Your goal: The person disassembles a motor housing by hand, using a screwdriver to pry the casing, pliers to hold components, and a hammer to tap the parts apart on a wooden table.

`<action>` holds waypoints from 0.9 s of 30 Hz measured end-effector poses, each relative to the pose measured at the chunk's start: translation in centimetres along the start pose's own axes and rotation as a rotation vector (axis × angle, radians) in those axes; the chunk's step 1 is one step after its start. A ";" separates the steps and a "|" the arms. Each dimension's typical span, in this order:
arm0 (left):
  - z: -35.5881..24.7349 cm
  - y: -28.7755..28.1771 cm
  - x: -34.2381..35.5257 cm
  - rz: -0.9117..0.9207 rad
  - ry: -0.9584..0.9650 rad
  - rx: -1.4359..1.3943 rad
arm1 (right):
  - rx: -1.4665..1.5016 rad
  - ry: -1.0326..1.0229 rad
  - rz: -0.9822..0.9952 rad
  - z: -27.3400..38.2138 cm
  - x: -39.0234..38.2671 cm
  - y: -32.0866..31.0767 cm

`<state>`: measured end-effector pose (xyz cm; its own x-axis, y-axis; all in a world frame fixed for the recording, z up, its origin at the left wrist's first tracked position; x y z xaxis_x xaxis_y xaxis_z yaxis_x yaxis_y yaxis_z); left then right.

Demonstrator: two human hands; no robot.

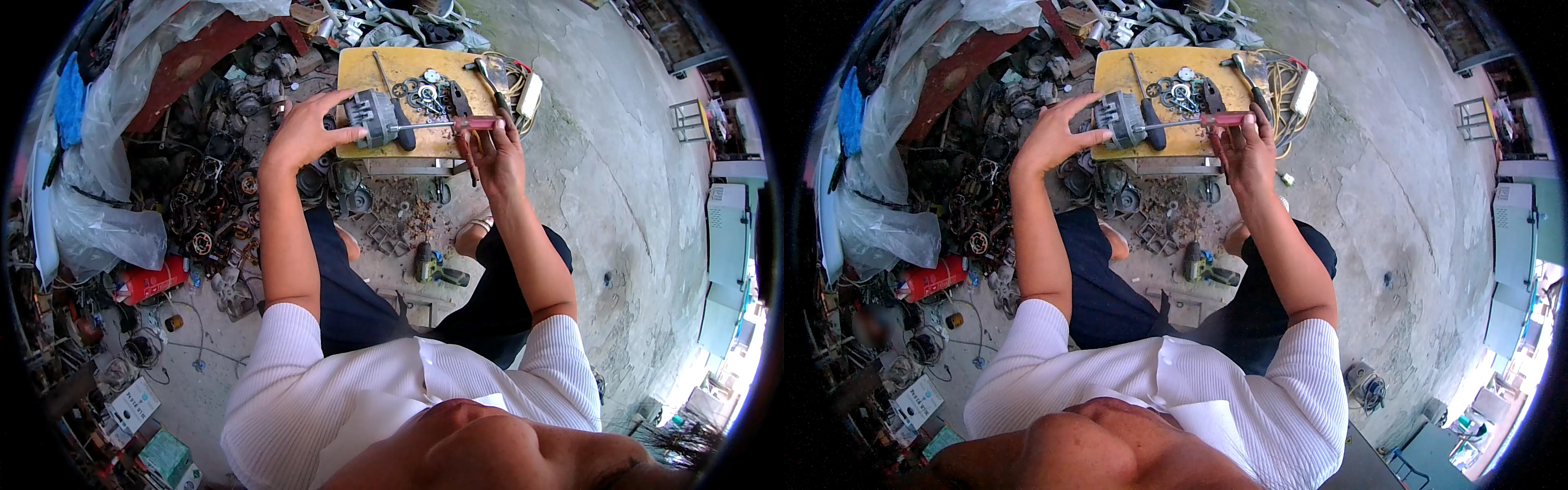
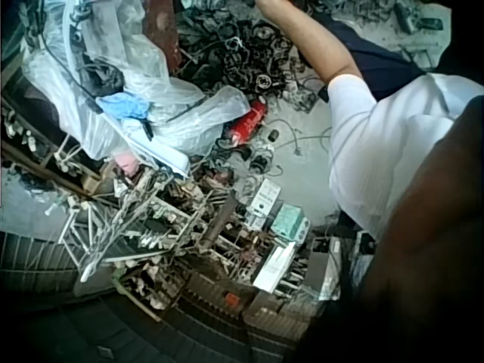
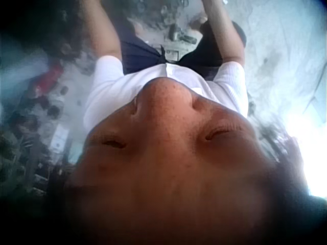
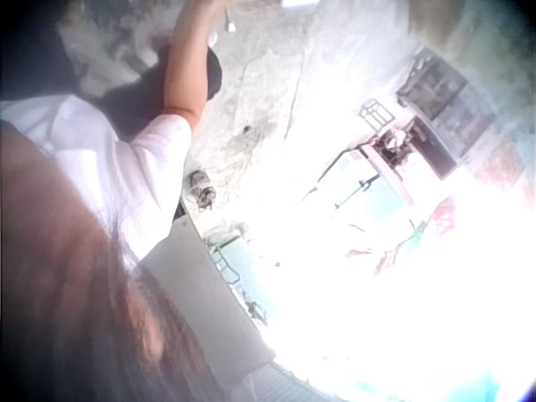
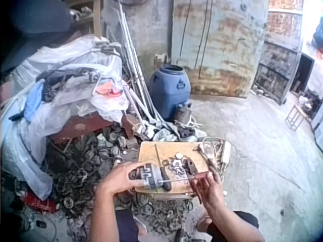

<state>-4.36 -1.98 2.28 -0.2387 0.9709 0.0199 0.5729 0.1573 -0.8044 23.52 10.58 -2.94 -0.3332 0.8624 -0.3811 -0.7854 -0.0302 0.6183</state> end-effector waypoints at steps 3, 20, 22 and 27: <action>0.1 0.0 0.1 0.005 0.001 -0.015 | 0.013 0.026 0.011 0.1 0.1 0.0; -0.6 -0.7 -0.4 0.030 0.018 -0.022 | 0.054 0.001 0.065 -0.2 1.0 0.3; -0.6 -0.6 -0.2 0.033 0.008 -0.034 | 0.117 0.051 0.082 -0.1 1.8 -0.1; -0.2 -0.6 -0.3 0.058 0.042 -0.080 | 0.172 0.110 0.043 -0.4 2.5 -0.6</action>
Point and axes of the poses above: each hand's wrist, its own x-axis towards the middle knuckle, its own y-axis out of the palm, z = x × y, the point moved 2 cm from there along x, towards the middle knuckle, and after that the axes turned 3 degrees about y, right-handed, at the moved point
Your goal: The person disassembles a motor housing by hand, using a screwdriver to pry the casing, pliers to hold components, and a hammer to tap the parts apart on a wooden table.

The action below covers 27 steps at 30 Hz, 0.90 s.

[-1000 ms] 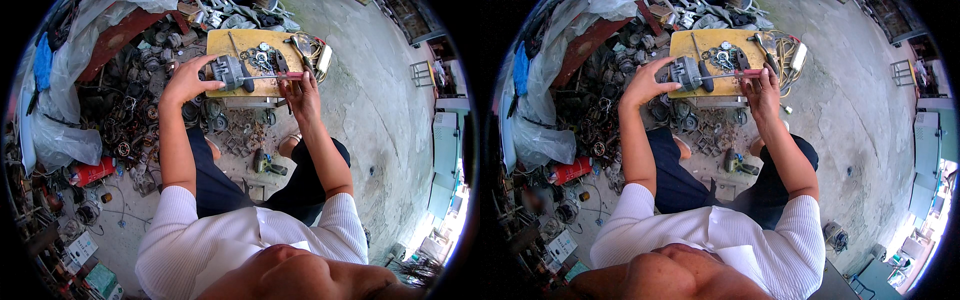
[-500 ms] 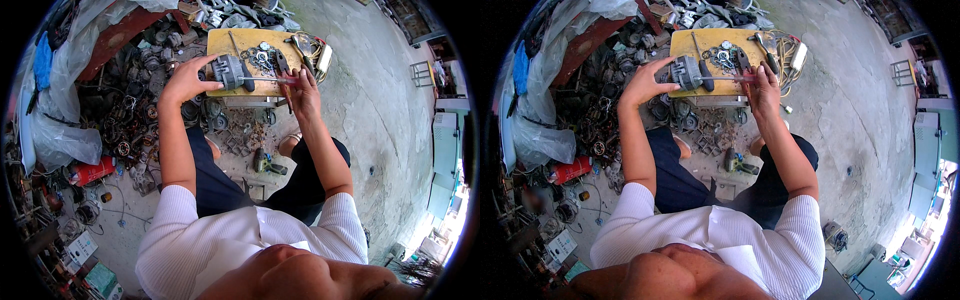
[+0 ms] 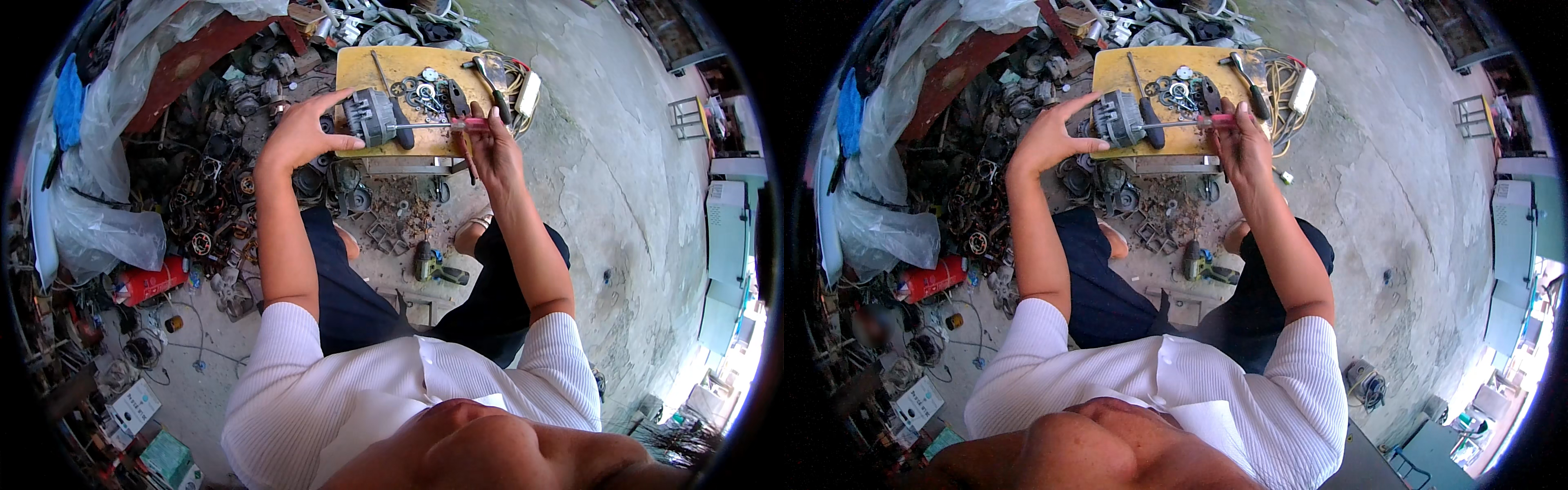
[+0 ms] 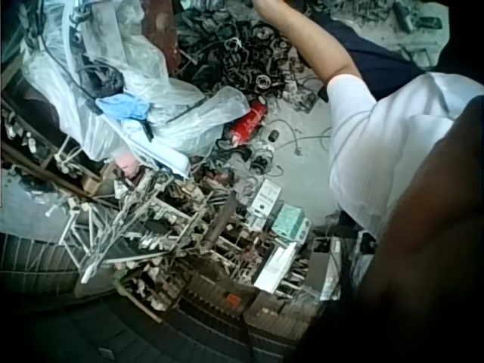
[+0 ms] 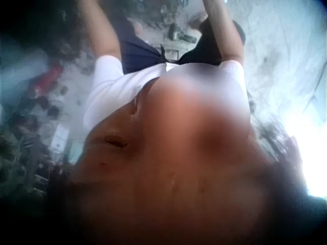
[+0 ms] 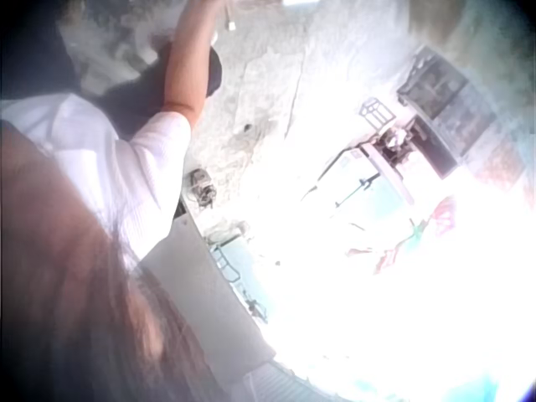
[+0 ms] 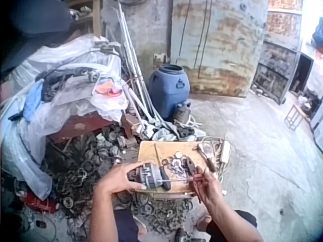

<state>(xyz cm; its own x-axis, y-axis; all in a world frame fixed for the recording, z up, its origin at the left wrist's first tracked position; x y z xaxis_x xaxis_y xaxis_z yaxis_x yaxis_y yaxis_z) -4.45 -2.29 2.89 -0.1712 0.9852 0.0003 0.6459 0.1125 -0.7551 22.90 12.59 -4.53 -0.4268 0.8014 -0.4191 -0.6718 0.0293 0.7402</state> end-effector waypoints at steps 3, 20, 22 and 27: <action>-0.3 0.3 -0.3 -0.024 0.017 0.092 | -0.091 -0.048 -0.012 0.1 -0.2 0.2; -0.2 1.0 -0.5 -0.067 -0.001 0.223 | -0.253 -0.111 0.016 0.5 -2.1 2.0; -0.4 0.9 -0.6 -0.073 0.008 0.210 | -0.246 -0.087 0.006 0.4 -1.4 1.2; -0.2 0.8 -0.5 -0.070 0.011 0.160 | -0.177 -0.069 0.018 0.4 -0.7 0.3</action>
Point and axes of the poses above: each hand's wrist, its own x-axis towards the middle knuckle, its own y-axis out of the palm, z = x × y, the point moved 2 cm from there along x, towards the middle knuckle, and after that the axes turned 3 degrees about y, right-handed, at the moved point
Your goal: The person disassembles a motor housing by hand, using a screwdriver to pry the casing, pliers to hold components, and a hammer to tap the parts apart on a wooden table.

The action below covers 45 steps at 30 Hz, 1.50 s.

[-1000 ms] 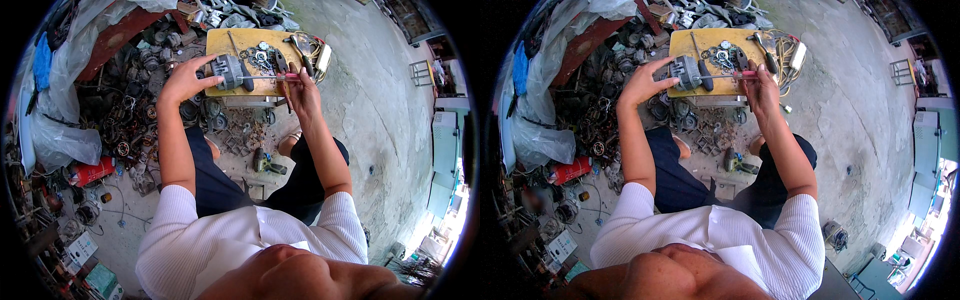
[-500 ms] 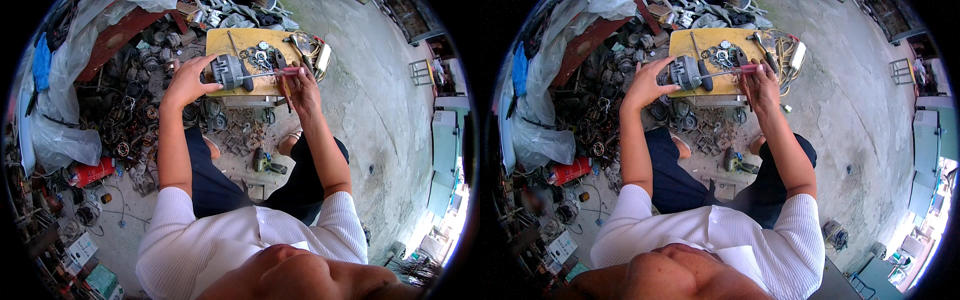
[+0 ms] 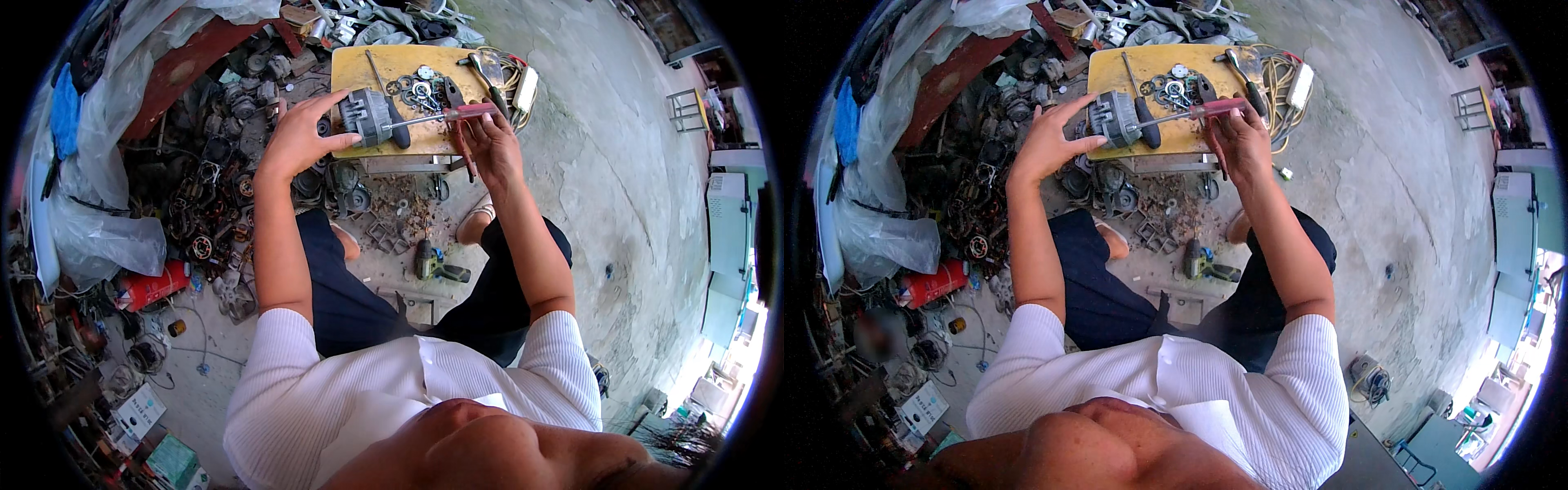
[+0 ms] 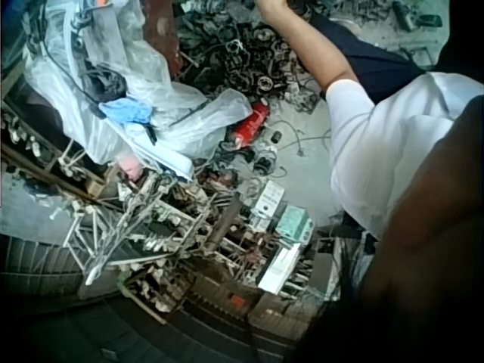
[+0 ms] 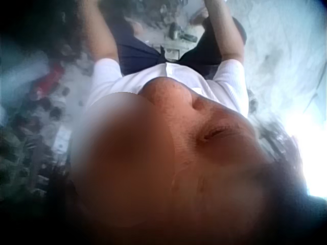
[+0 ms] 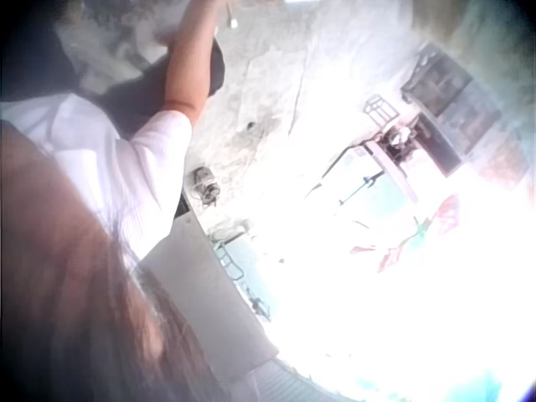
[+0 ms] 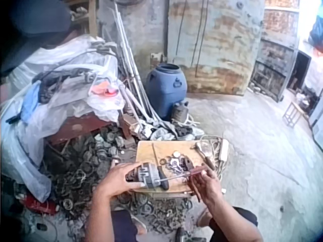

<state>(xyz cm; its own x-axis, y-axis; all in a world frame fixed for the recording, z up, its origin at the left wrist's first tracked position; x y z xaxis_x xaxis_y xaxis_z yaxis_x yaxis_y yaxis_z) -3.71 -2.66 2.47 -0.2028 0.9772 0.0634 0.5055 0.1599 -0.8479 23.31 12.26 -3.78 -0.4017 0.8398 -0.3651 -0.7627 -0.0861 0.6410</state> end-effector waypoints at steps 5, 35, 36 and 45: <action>0.3 0.0 0.0 0.004 0.000 -0.023 | -0.046 0.012 -0.044 -0.1 -0.6 0.6; 0.1 3.0 1.4 -0.181 0.152 0.107 | -1.759 -0.625 -0.177 4.8 -1.1 -1.3; 0.1 3.1 1.4 -0.178 0.146 0.101 | -1.764 -0.665 -0.187 4.7 -1.3 -0.9; -0.3 2.7 1.4 -0.108 0.094 0.073 | -1.372 -0.950 0.376 -1.3 -3.6 5.8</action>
Point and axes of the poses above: each hand's wrist, its own x-axis towards the middle knuckle, its own y-axis out of the palm, z = x × y, the point moved 2 cm from there along x, towards the middle knuckle, and after that the axes turned 3 degrees about y, right-handed, at the moved point
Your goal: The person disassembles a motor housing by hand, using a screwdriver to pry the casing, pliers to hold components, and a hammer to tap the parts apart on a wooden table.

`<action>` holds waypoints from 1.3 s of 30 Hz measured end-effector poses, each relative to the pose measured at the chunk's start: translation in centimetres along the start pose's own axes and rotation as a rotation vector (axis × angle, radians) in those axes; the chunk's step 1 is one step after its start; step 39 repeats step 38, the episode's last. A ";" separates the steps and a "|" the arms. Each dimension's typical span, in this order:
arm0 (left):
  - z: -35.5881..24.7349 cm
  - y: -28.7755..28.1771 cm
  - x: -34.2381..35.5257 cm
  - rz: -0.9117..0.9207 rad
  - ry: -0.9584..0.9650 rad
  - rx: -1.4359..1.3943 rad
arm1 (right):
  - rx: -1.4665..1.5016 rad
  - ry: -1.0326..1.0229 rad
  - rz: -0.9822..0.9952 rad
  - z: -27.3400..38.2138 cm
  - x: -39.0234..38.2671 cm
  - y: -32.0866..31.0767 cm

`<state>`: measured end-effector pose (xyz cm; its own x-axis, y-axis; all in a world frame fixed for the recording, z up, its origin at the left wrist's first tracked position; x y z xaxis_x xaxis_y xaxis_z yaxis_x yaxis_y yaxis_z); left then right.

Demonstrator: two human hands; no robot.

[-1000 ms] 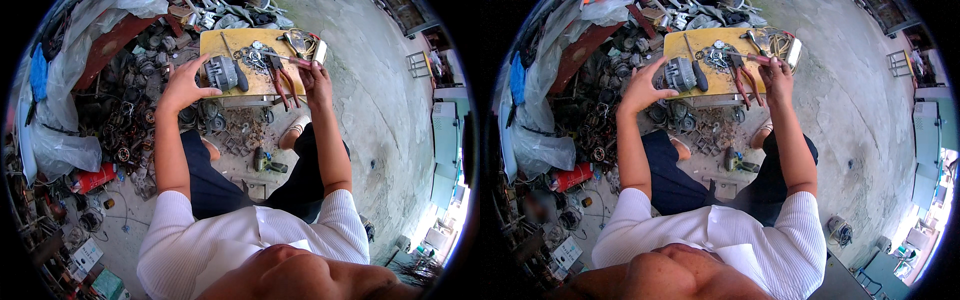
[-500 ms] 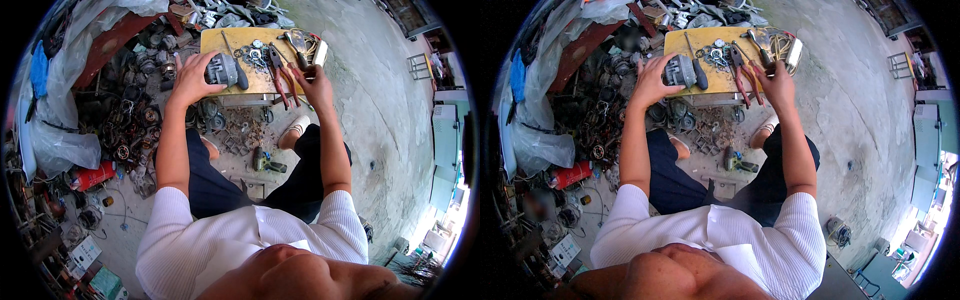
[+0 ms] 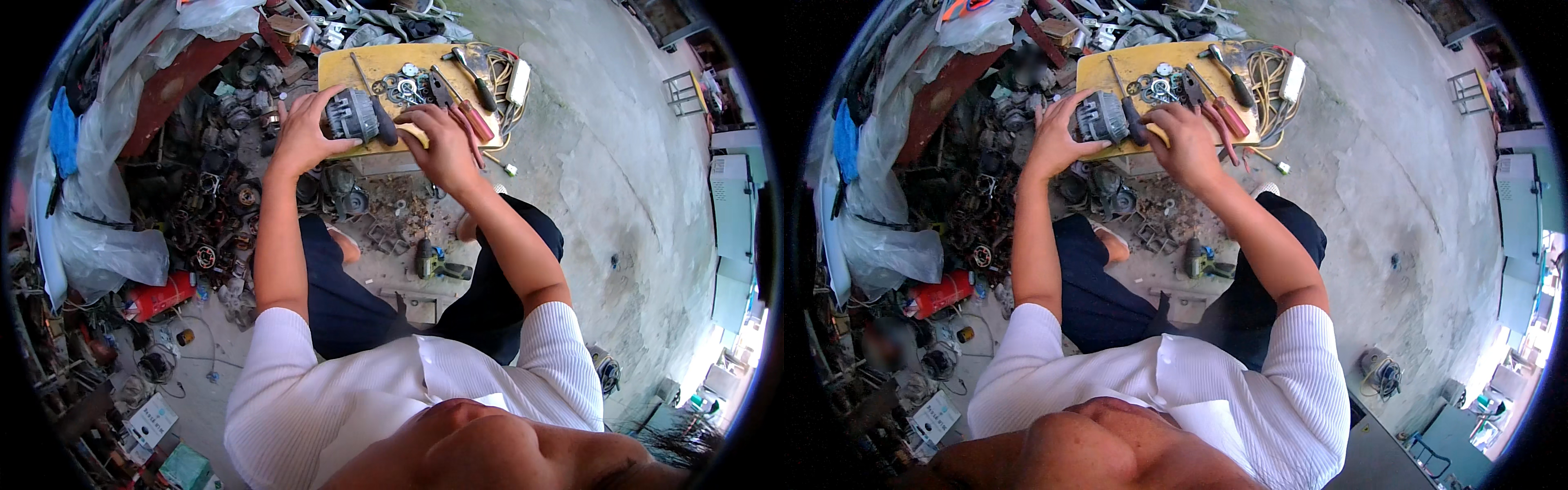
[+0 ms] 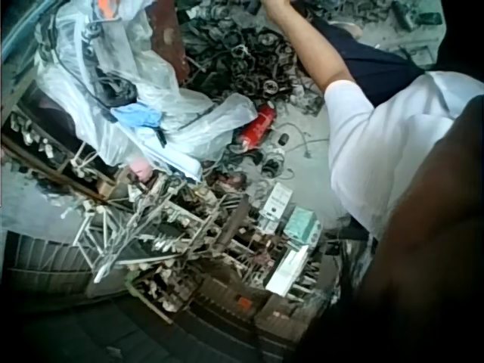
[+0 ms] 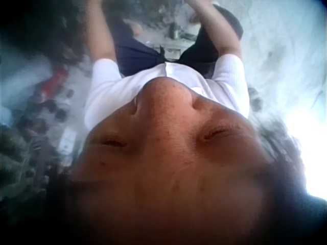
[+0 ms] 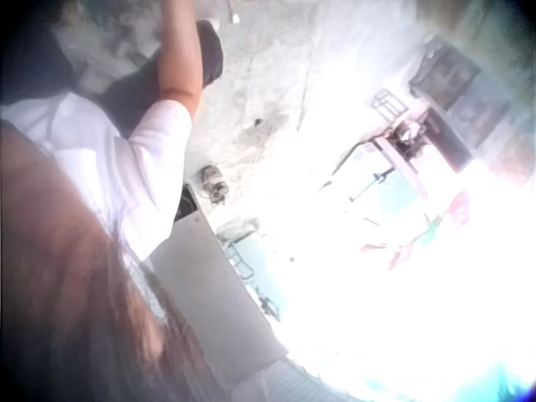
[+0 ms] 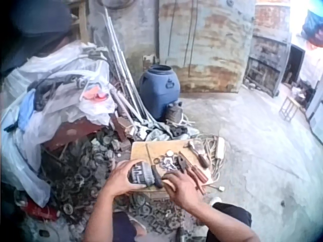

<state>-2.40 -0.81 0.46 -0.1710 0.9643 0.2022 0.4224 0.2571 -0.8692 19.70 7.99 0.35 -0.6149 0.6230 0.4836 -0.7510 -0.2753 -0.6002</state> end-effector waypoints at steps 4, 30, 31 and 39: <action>0.1 0.1 -0.1 -0.002 -0.001 -0.033 | 0.048 0.016 -0.038 1.2 0.0 2.2; -0.9 -2.1 -3.4 -0.179 0.078 0.007 | 0.145 0.190 -0.049 1.0 0.3 5.8; -0.8 -2.2 -3.3 -0.172 0.082 -0.004 | 0.153 0.180 -0.040 0.9 0.4 5.7; 0.4 -2.2 -2.8 -0.195 0.086 -0.081 | 0.242 0.176 0.094 -0.5 1.0 5.3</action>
Point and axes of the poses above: each hand's wrist, its own x-axis towards the middle knuckle, its own y-axis out of the palm, z = x × y, the point moved 2 cm from there along x, towards the middle knuckle, and after that the axes turned 3 degrees about y, right-handed, at the moved point
